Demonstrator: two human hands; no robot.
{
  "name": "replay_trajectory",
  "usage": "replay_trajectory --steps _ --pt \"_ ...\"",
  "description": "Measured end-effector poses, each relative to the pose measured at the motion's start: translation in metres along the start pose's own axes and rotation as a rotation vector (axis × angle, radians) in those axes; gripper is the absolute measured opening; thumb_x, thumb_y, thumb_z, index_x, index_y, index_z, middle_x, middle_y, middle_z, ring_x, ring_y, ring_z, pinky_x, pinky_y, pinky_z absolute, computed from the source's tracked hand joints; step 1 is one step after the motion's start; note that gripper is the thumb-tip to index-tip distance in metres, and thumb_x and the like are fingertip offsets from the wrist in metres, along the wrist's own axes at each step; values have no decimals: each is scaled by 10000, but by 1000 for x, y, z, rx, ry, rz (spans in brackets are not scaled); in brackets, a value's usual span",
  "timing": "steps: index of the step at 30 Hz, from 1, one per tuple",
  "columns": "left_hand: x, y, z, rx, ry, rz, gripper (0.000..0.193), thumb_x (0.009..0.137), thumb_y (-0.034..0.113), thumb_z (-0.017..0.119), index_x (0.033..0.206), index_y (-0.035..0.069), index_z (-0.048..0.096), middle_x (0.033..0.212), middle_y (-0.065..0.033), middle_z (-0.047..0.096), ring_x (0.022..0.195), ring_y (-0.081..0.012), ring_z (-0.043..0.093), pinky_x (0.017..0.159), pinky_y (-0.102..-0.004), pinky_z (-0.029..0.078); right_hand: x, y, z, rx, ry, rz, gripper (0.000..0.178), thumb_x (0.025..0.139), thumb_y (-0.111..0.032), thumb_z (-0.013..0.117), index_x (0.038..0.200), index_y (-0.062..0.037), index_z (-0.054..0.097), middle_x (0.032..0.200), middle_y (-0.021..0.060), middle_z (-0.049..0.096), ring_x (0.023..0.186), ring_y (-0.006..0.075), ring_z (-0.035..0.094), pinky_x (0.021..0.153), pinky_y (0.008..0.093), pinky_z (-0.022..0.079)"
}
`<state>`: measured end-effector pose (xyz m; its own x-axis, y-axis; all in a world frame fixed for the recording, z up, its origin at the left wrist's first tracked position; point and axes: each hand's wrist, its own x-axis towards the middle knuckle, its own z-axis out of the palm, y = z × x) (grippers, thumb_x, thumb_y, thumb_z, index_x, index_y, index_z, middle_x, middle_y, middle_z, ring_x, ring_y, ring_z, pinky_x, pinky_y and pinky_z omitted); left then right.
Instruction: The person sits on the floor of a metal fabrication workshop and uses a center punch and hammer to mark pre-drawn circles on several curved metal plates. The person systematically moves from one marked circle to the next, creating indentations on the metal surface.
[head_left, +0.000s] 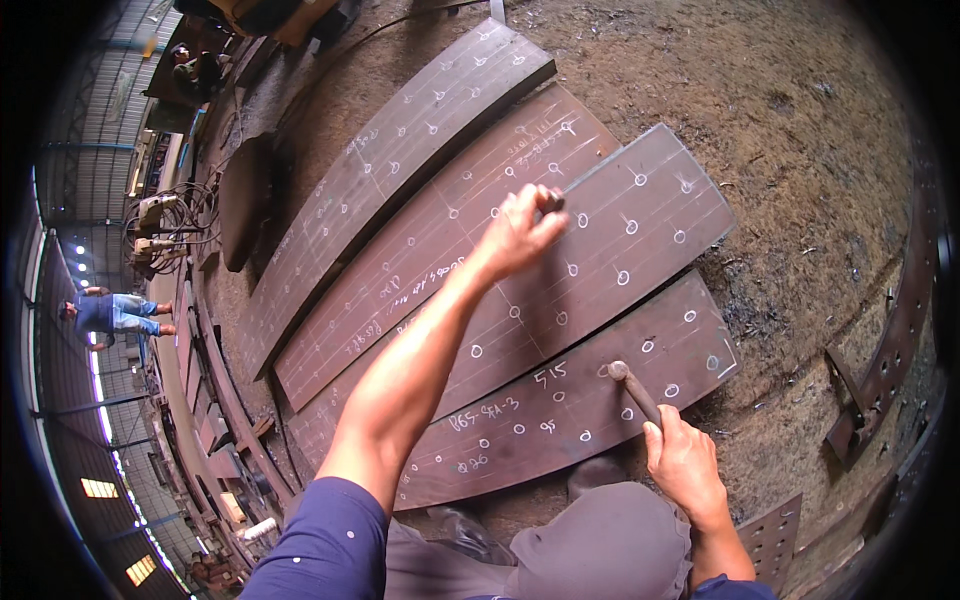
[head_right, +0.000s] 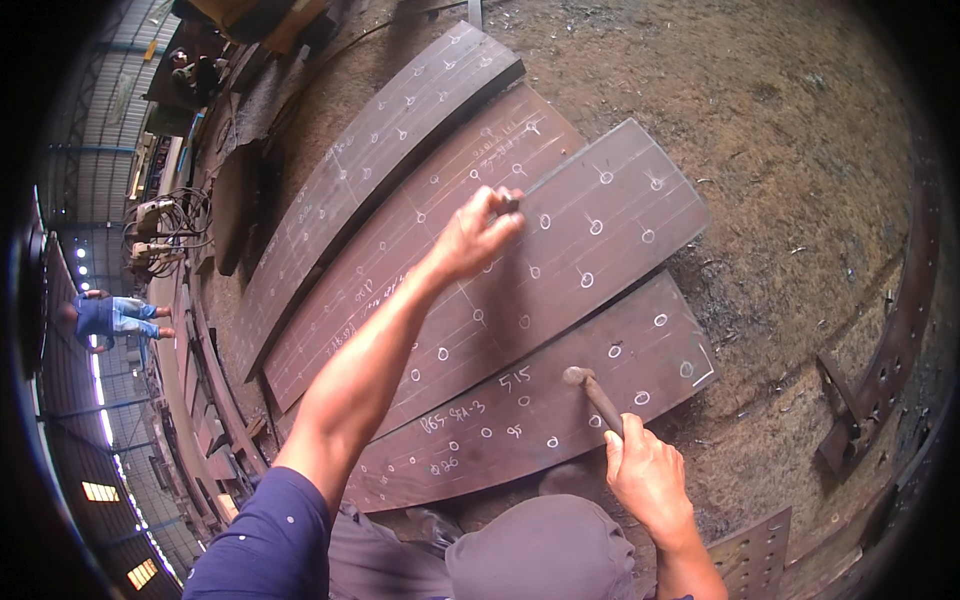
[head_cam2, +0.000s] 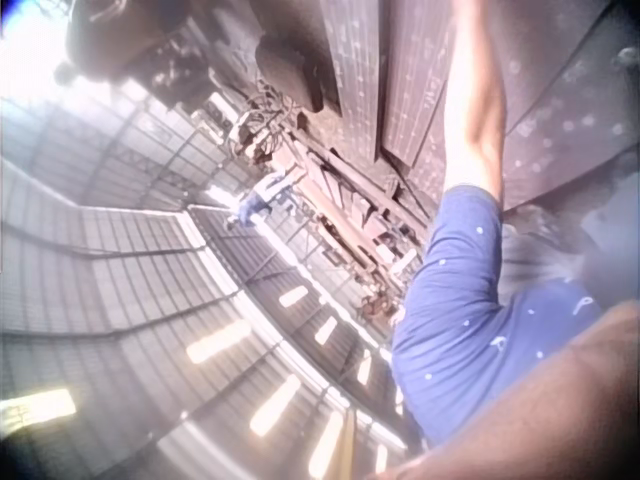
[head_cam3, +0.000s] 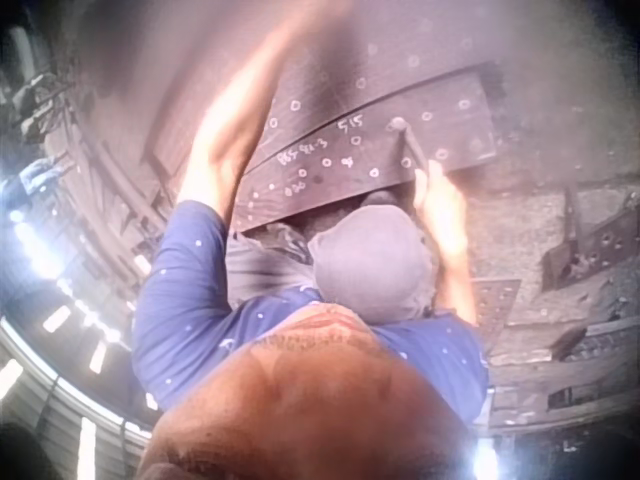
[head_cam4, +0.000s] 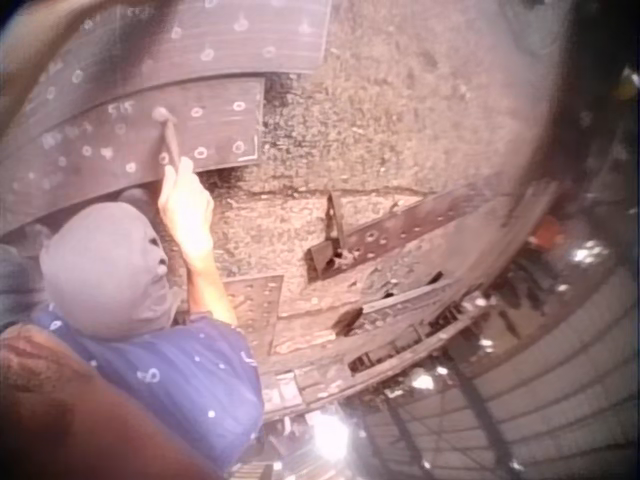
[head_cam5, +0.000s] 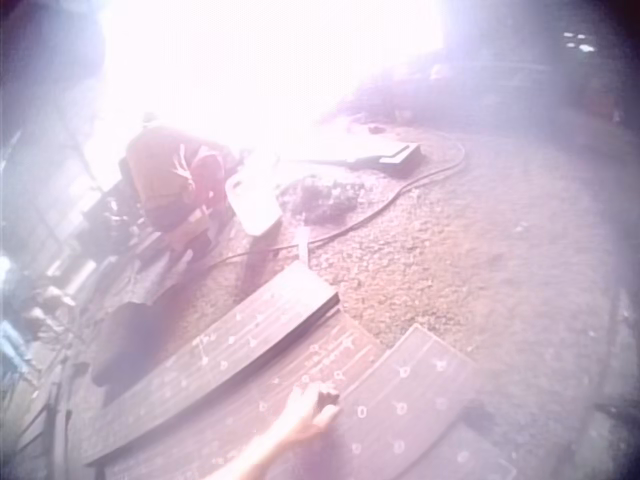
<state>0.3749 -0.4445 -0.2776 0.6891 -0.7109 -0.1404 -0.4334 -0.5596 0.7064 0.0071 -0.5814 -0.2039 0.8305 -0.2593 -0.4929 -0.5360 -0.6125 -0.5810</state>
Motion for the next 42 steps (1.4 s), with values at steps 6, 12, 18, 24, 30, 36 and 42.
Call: replay_trajectory --steps 6,12,18,24,30,36,42 --pt "-115 40 26 -381 -226 -189 267 1026 226 680 1151 24 561 1149 -134 739 1090 -164 676 940 -382 542 0 -2 -1 -6 -7 11 250 1026 -210 607 1175 -13 564 854 267 706 785 510 680 691 608 534" --pt "-232 38 -20 -163 -628 -155 360 1020 354 661 1196 50 583 1027 -225 680 952 -441 676 817 -505 528 2 -9 2 -177 -18 -65 262 1048 -235 582 1200 -25 547 836 241 716 799 483 698 702 589 536" --pt "-354 22 -95 140 -755 -175 360 1032 371 629 1160 38 579 1045 -198 662 1032 -426 661 849 -544 519 6 -22 -6 -305 -47 -69 236 1055 -239 571 1172 -35 560 817 262 699 783 511 676 706 629 506" --pt "-428 36 -117 129 -635 -440 407 1063 414 563 1216 37 550 1108 -209 679 1079 -427 667 870 -551 518 10 -37 -12 -401 -41 -101 183 1054 -220 572 1091 -40 575 761 282 667 781 523 658 697 638 479" --pt "-439 71 -128 -45 -523 -347 460 1084 481 507 1249 52 522 999 -225 711 973 -447 695 788 -557 541 15 -43 -8 -505 -43 -84 204 1051 -220 576 1028 -18 562 750 280 661 785 540 646 704 627 465" --pt "-460 92 -156 -3 -378 -348 409 1065 443 567 1126 40 524 838 -209 697 811 -438 703 686 -556 533 12 -45 4 -489 1 -70 207 1052 -210 570 1016 -7 554 788 301 659 800 541 640 693 631 448" --pt "-471 100 -166 80 -83 -81 328 1030 377 641 999 58 570 808 -120 633 794 -318 677 701 -449 519 13 -39 7 -509 41 -142 206 1057 -185 586 971 -2 547 750 283 606 735 524 589 645 578 417"
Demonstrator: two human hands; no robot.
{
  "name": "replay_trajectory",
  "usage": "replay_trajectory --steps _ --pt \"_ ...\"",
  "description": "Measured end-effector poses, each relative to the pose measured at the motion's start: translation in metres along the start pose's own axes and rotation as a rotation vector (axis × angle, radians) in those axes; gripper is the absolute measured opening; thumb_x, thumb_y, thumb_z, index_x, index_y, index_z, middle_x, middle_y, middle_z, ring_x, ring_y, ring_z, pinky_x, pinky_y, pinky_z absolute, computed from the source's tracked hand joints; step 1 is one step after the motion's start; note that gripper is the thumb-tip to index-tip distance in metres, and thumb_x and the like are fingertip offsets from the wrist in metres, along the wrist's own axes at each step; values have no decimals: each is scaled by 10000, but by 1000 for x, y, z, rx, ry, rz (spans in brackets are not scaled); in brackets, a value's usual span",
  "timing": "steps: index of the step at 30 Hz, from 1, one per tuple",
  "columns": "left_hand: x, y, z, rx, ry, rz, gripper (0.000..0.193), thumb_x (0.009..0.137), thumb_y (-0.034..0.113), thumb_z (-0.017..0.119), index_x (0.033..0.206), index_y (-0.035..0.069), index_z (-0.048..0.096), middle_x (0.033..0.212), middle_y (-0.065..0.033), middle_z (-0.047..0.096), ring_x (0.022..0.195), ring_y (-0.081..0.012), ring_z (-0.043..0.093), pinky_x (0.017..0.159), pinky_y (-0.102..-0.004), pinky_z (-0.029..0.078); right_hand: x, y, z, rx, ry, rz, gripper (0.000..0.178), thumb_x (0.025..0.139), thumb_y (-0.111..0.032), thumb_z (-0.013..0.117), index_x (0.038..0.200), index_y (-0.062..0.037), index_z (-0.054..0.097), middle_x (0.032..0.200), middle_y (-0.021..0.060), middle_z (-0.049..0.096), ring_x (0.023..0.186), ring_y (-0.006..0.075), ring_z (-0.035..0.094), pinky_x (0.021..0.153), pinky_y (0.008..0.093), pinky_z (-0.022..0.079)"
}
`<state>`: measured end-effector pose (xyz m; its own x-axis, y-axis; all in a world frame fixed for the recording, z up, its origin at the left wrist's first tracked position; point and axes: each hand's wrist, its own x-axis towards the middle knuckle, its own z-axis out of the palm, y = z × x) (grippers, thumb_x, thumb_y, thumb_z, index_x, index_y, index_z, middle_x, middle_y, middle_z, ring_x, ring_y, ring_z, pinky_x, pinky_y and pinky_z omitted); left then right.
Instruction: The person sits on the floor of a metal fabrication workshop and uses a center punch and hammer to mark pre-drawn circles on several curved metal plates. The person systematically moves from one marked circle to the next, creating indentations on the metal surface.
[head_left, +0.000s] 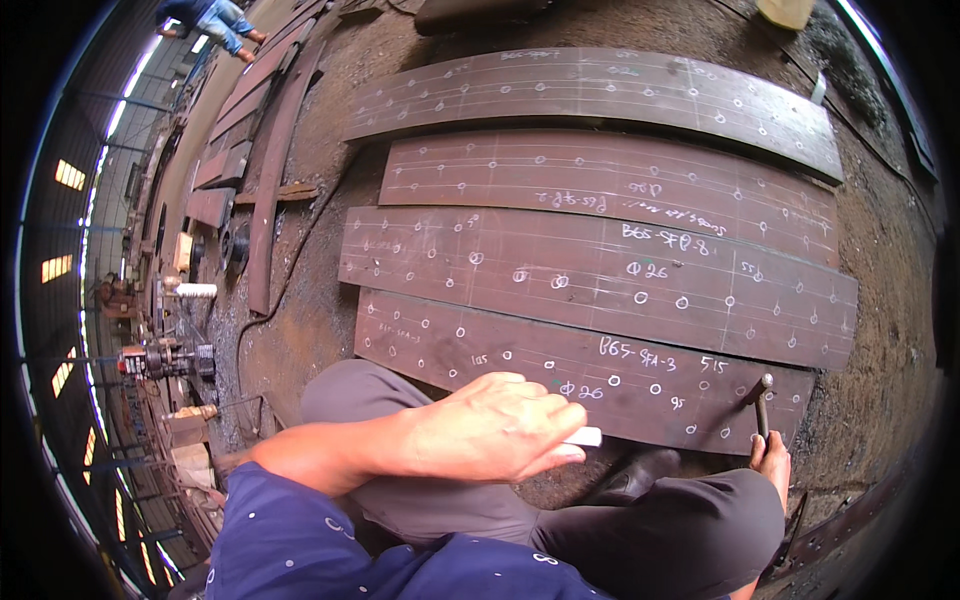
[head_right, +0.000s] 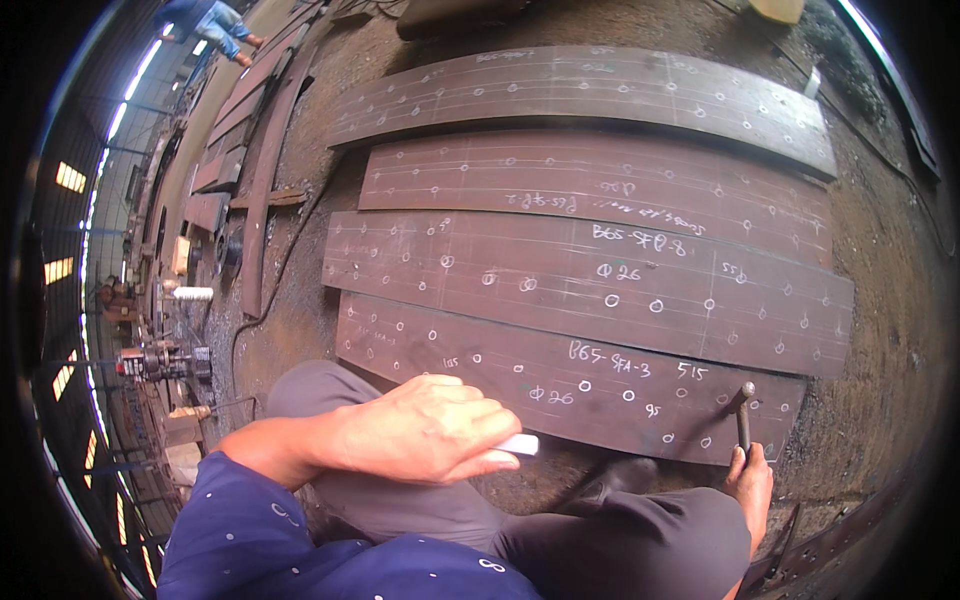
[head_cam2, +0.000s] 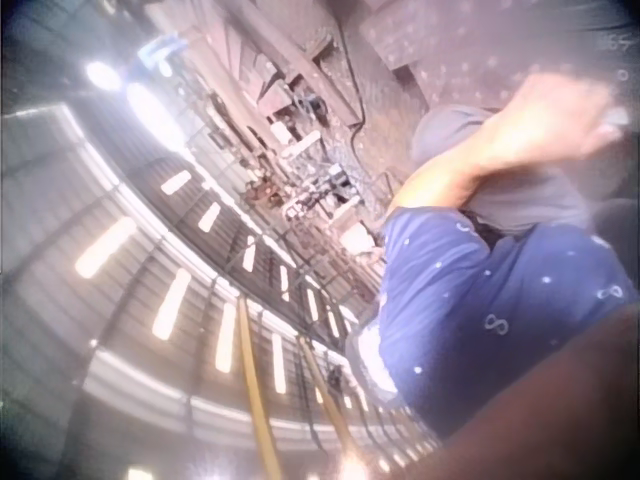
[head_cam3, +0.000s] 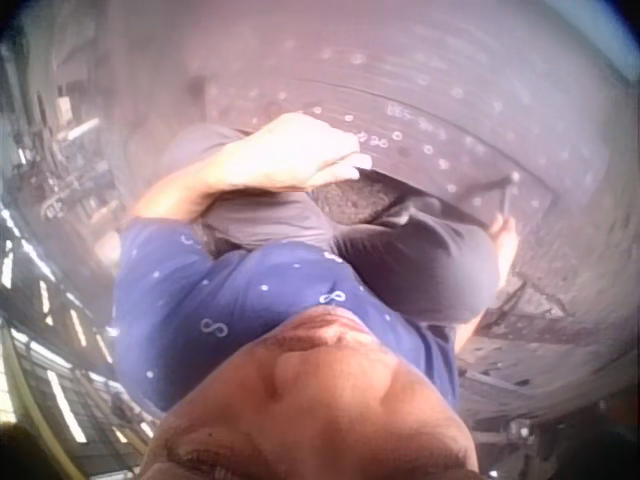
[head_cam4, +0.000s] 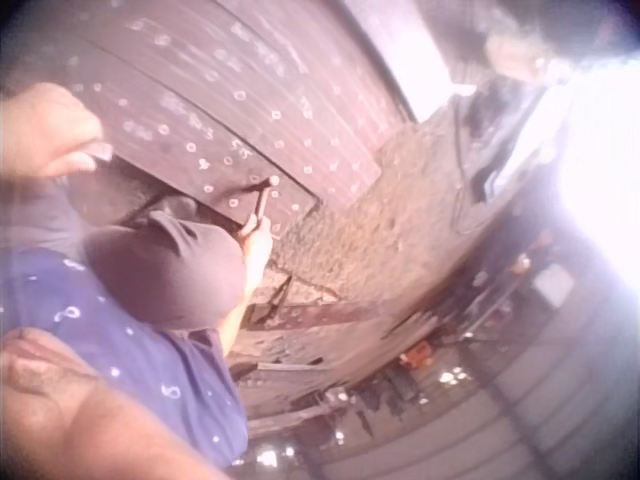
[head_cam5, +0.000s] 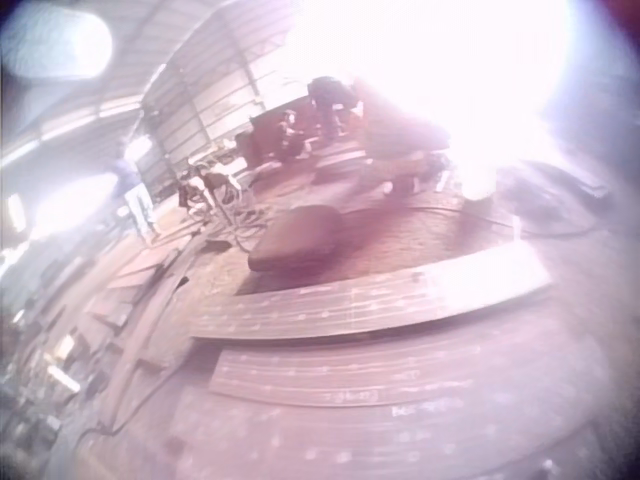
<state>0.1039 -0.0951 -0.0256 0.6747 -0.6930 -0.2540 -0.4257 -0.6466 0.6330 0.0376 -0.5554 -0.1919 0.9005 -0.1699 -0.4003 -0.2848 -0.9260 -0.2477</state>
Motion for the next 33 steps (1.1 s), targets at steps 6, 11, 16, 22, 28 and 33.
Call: replay_trajectory --steps 6,11,16,22,28,33 --pt "-13 6 -4 131 189 176 297 953 352 705 934 87 573 790 -27 536 747 -187 619 694 -349 474 19 -29 -32 -158 -105 -73 219 1029 -198 606 971 11 583 838 313 669 846 540 648 714 614 466" --pt "-27 8 -16 131 209 161 294 974 353 679 919 92 555 797 -31 548 773 -190 630 716 -339 469 41 -25 -39 -299 -219 -140 238 1004 -202 623 969 33 616 857 320 675 873 532 659 748 605 488" --pt "-34 10 -17 120 299 197 289 989 333 661 912 75 556 773 -49 556 742 -217 636 713 -358 472 70 -15 -44 -371 -255 -161 261 978 -206 640 967 55 649 876 326 682 900 525 670 783 597 510" --pt "-53 15 -10 50 354 239 267 945 290 693 898 58 569 747 -60 579 724 -225 646 709 -367 471 77 -25 -47 -405 -301 -129 301 935 -216 667 951 83 694 913 327 696 951 506 687 850 573 538" --pt "-58 19 -16 73 381 286 254 917 276 716 900 64 575 722 -42 570 686 -203 637 680 -337 458 78 -40 -42 -461 -376 -66 290 923 -227 681 959 59 710 1001 308 711 1032 474 686 899 550 545" --pt "-54 28 -41 96 168 254 279 934 329 735 929 79 611 704 -19 560 640 -181 609 625 -313 448 89 -37 -38 -515 -405 -14 255 925 -232 686 988 13 723 1070 274 720 1081 446 682 905 534 552"
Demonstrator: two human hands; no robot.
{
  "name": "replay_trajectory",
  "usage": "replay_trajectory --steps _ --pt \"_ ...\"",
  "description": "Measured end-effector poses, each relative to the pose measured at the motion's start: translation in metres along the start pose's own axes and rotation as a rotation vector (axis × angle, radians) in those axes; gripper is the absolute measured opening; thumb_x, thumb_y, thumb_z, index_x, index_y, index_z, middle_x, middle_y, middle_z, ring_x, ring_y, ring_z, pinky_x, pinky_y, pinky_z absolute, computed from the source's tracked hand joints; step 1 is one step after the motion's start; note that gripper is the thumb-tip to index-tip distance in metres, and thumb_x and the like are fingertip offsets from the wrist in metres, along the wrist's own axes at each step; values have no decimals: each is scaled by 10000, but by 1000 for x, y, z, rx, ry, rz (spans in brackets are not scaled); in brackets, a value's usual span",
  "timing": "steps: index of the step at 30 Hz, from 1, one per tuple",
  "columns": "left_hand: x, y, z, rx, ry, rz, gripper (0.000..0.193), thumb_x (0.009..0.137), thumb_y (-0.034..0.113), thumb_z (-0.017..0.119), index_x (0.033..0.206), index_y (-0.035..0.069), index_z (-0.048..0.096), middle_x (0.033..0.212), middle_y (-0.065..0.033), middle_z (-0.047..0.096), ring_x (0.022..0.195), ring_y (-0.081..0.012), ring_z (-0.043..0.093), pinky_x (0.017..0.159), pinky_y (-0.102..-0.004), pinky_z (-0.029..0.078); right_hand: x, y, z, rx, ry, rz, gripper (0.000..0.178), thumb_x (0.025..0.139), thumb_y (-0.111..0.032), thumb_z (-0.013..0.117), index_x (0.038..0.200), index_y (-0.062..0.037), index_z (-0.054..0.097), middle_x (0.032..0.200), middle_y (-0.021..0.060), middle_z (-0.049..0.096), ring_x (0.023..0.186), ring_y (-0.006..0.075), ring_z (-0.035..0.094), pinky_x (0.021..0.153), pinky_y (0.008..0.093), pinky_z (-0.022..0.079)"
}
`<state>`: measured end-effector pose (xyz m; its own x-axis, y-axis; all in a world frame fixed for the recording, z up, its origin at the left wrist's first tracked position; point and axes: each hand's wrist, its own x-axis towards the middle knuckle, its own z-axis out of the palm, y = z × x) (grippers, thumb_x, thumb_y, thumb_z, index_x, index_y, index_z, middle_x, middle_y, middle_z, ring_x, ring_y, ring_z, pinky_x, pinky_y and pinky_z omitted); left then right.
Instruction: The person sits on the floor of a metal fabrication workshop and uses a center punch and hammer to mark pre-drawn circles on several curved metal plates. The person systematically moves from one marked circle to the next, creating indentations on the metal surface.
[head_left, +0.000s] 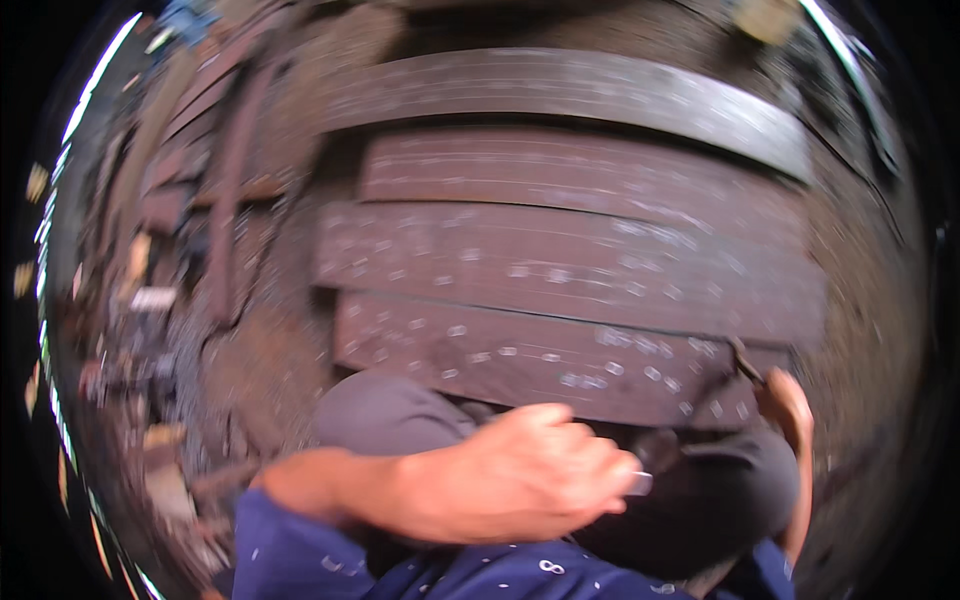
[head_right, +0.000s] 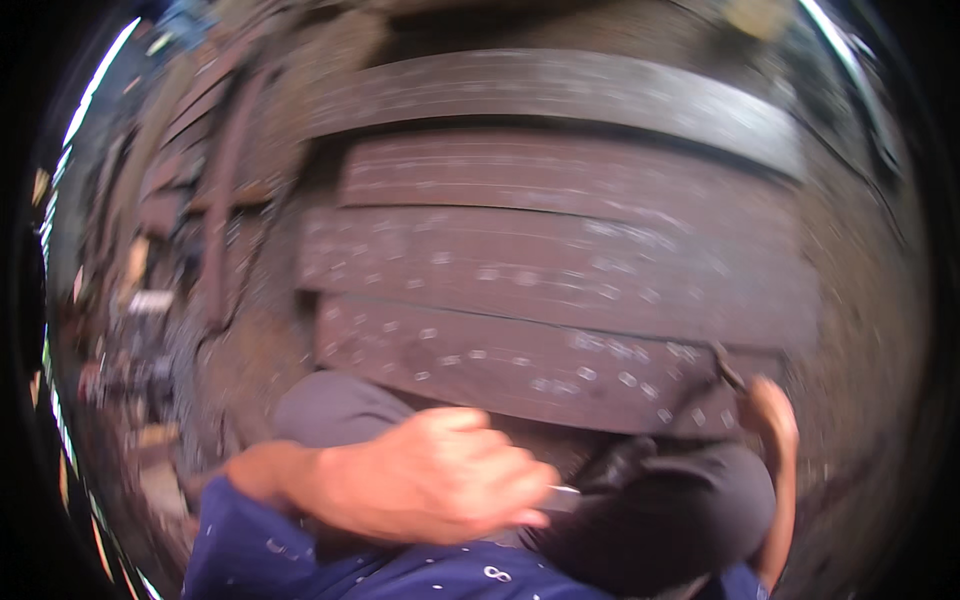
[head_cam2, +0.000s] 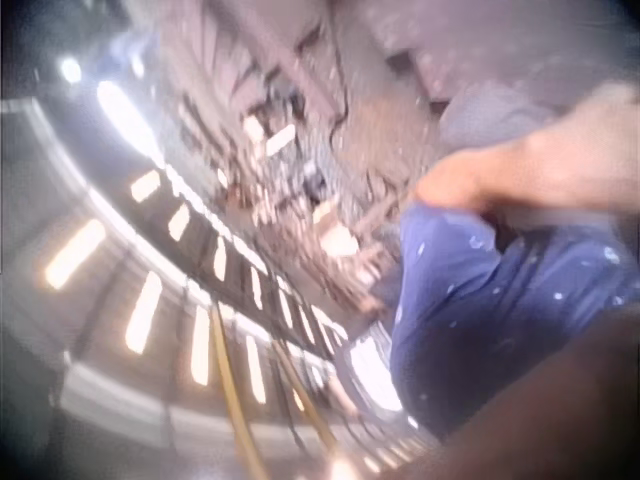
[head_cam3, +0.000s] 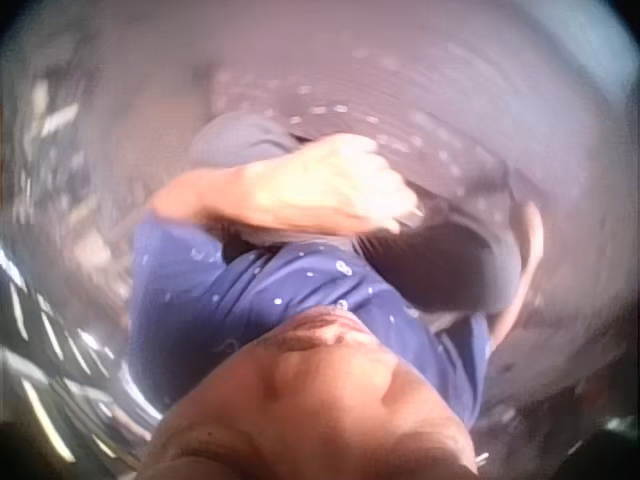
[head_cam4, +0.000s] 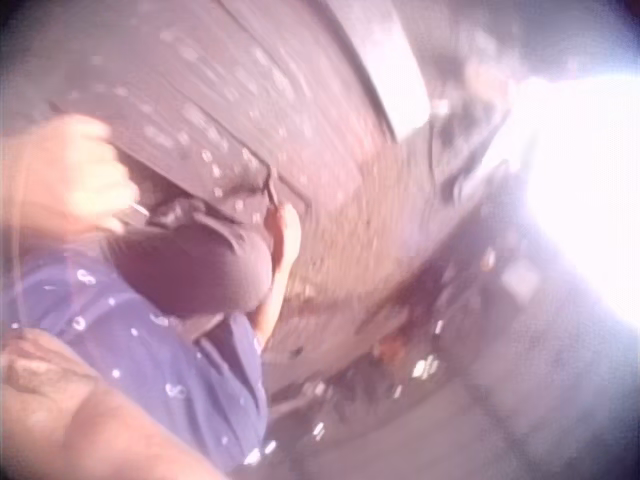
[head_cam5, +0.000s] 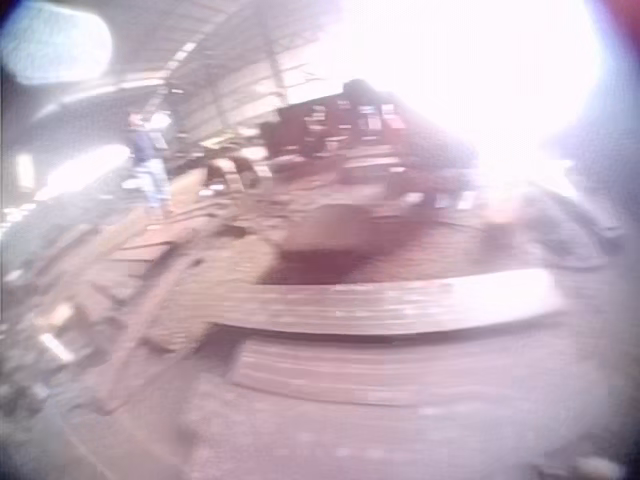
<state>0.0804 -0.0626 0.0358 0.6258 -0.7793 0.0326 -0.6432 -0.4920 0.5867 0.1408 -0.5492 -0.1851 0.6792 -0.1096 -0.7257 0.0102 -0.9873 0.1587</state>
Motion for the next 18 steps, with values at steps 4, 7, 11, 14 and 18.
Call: replay_trajectory --steps 4,7,11,14,18 --pt "14 0 -7 -56 -78 -52 340 895 370 802 982 67 676 766 -53 670 674 -207 678 647 -326 505 -34 -24 -28 82 22 113 312 935 -256 610 990 16 752 998 248 754 980 416 743 878 520 582" --pt "28 -3 -1 -284 -101 -206 404 921 387 803 1022 36 629 827 -104 715 742 -229 722 719 -344 555 -59 -14 -14 208 111 115 314 960 -256 583 1024 8 742 997 254 753 979 422 741 886 530 578" --pt "32 3 19 -1083 85 -705 497 992 410 733 1171 17 487 896 -218 730 860 -294 743 833 -429 599 -70 -2 18 340 188 71 325 1024 -312 563 1079 -7 660 915 246 746 917 450 739 838 558 582" --pt "51 -33 39 -1271 -32 -674 419 1034 254 690 1279 13 449 1134 -282 724 1006 -294 736 934 -430 574 -79 4 55 456 259 58 312 1050 -334 539 1026 -23 555 795 257 710 784 484 709 736 597 560" --pt "82 -64 73 -1204 -59 -751 396 1023 246 703 1278 39 483 1202 -257 709 988 -293 741 915 -426 581 -82 8 76 653 337 19 271 1058 -297 552 1035 -28 521 739 239 681 730 486 687 679 599 543"
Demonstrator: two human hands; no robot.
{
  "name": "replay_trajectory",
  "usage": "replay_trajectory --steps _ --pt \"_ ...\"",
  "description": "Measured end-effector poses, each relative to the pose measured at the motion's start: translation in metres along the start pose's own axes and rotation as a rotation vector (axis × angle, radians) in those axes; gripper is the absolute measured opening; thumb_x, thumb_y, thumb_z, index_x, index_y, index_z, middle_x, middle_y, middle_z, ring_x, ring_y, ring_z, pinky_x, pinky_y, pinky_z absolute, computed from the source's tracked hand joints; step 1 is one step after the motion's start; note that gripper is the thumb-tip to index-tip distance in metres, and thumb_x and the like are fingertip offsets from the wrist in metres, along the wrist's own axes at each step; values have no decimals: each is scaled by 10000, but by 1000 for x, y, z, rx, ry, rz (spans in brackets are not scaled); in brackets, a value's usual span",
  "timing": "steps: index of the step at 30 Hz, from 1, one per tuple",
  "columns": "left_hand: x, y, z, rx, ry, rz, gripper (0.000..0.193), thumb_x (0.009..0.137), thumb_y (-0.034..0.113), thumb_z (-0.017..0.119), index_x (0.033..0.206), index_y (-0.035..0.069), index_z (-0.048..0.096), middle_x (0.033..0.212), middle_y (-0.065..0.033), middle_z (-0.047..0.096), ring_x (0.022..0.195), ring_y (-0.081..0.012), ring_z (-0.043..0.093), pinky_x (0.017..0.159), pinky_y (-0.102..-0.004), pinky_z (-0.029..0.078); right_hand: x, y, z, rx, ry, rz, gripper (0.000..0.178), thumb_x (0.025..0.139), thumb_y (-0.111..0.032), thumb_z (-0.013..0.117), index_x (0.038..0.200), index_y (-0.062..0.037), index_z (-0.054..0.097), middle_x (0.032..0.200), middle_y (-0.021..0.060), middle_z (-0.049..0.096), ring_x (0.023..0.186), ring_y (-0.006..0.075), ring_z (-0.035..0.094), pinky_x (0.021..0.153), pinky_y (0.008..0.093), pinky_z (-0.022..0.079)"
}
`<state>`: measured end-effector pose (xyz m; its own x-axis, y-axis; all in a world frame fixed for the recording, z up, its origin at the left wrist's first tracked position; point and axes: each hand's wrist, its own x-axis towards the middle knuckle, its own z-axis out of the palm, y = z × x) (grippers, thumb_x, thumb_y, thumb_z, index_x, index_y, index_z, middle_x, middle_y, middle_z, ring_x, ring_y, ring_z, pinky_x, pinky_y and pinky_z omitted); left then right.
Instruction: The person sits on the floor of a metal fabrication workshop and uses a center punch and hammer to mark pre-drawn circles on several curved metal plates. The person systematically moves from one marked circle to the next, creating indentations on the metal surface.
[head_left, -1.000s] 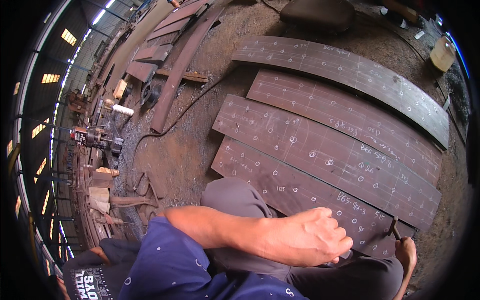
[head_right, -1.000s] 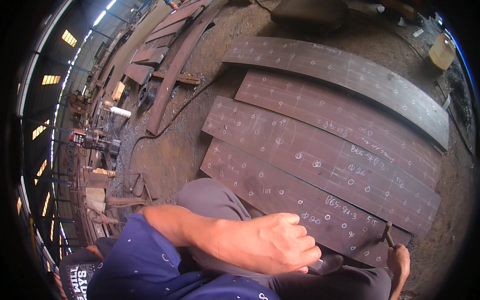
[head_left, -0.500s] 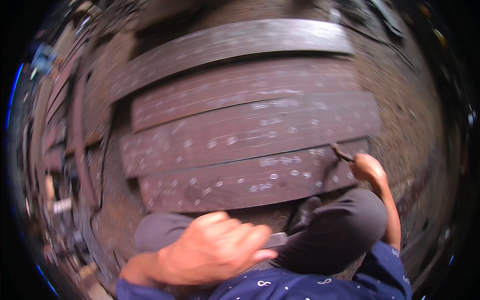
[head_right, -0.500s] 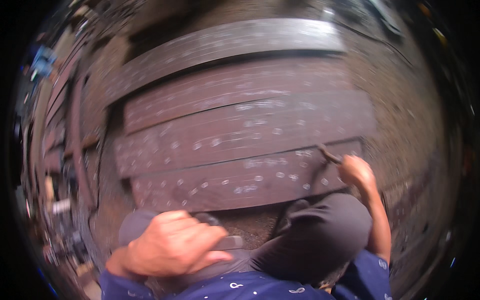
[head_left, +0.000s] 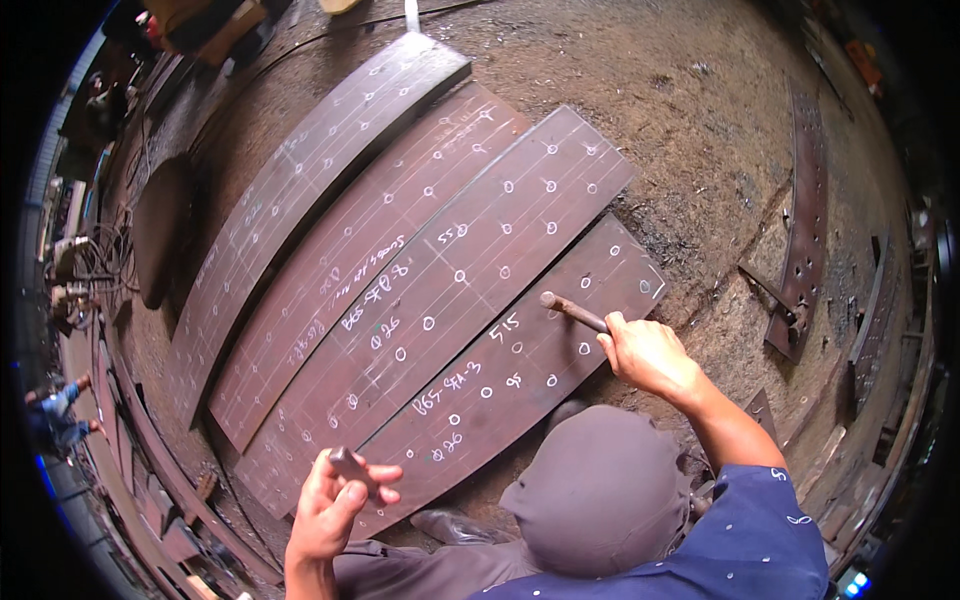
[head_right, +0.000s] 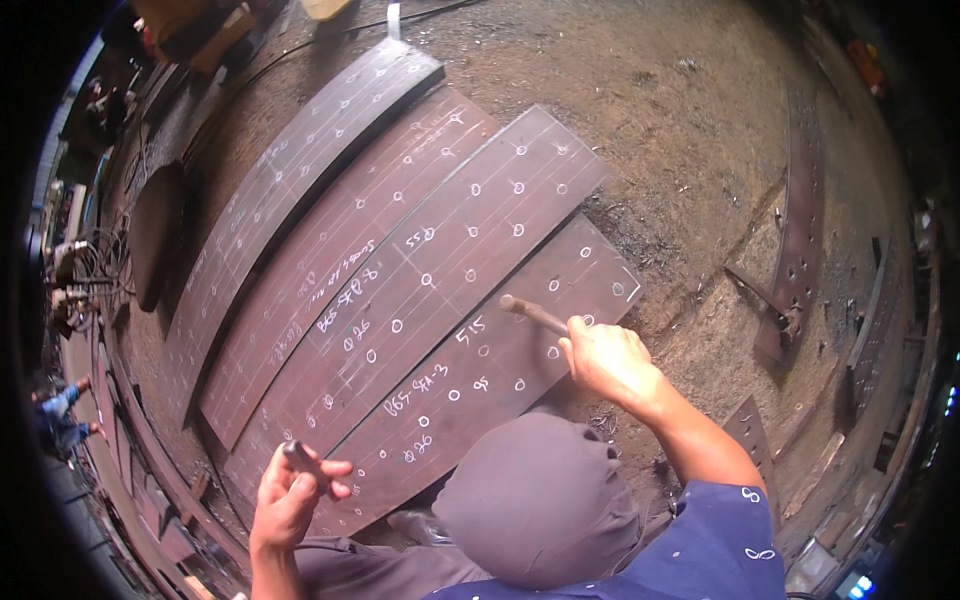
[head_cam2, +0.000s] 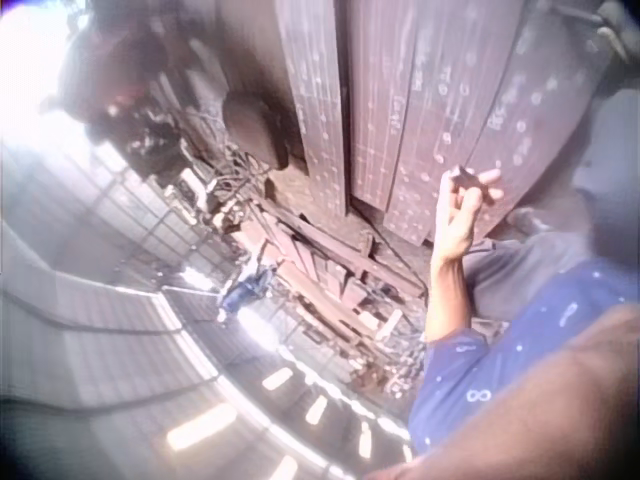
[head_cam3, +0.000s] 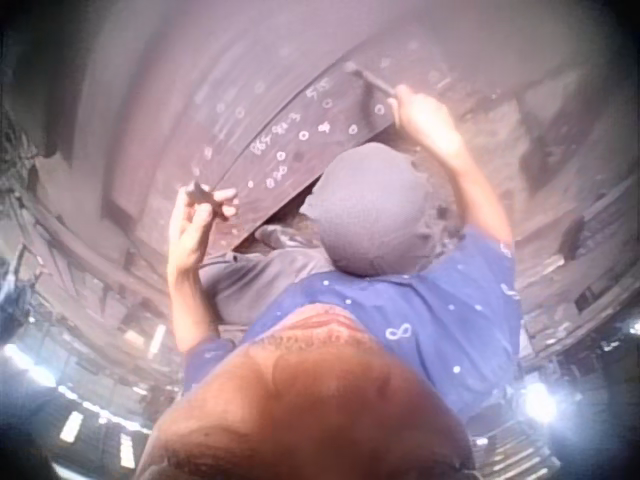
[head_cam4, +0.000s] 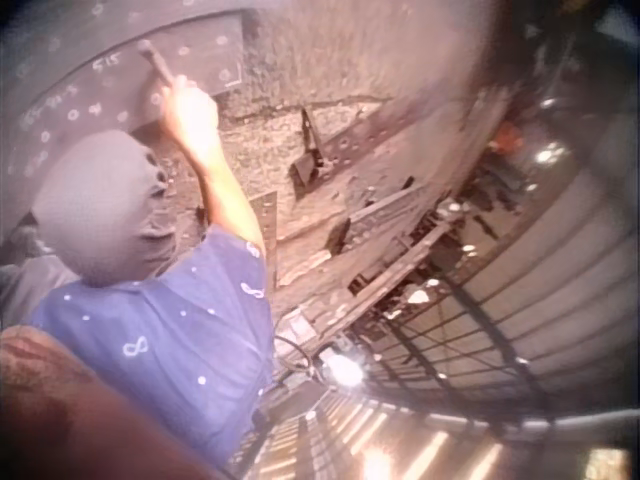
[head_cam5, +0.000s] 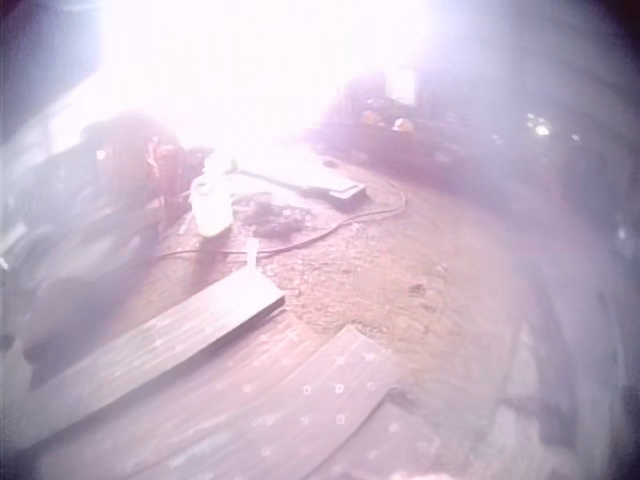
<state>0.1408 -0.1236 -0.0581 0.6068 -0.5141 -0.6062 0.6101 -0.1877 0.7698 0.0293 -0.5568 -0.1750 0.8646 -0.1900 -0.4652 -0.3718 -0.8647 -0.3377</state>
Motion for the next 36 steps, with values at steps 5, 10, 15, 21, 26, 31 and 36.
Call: replay_trajectory --steps 5,10,15,21,26,31,36 --pt "92 -27 13 158 88 -117 388 1008 254 729 1270 59 519 1203 -127 651 1045 -269 730 903 -389 586 -2 27 14 147 39 -20 262 1039 -275 592 1033 -21 528 734 223 683 693 463 689 633 581 552" --pt "203 -40 40 280 100 30 299 1024 198 702 1240 24 588 1077 -74 666 1054 -191 698 924 -336 552 -5 46 26 234 127 -65 250 1031 -271 609 1078 -37 534 755 212 681 662 453 682 608 572 554" --pt "340 -2 103 441 86 268 274 986 249 747 1145 38 672 986 -24 718 881 -110 599 817 -290 487 -13 58 20 238 85 -31 243 1022 -260 621 1107 -46 545 766 209 685 652 452 683 584 560 559" --pt "460 40 160 436 57 442 293 970 225 744 1150 -1 693 1010 -69 756 882 -127 657 811 -302 531 -15 59 24 342 73 25 265 1024 -258 624 1160 -41 555 816 222 709 710 470 699 612 565 569" --pt "501 53 191 655 73 460 383 982 287 744 1207 -17 680 1106 -86 749 1012 -168 679 920 -344 535 -16 58 33 423 26 93 305 1025 -253 630 1222 -32 557 838 244 717 751 484 708 651 572 577" --pt "511 49 206 783 144 470 474 974 340 746 1244 -41 662 1133 -126 752 1043 -188 679 933 -360 525 -18 58 36 477 19 144 325 1026 -256 633 1242 -21 571 868 261 723 770 493 710 671 575 578" --pt "517 47 208 785 146 489 493 969 372 747 1242 -31 667 1132 -154 752 1027 -208 691 920 -370 533 -16 57 34 495 3 156 324 1033 -264 624 1236 -15 576 883 255 728 773 489 712 677 569 580"
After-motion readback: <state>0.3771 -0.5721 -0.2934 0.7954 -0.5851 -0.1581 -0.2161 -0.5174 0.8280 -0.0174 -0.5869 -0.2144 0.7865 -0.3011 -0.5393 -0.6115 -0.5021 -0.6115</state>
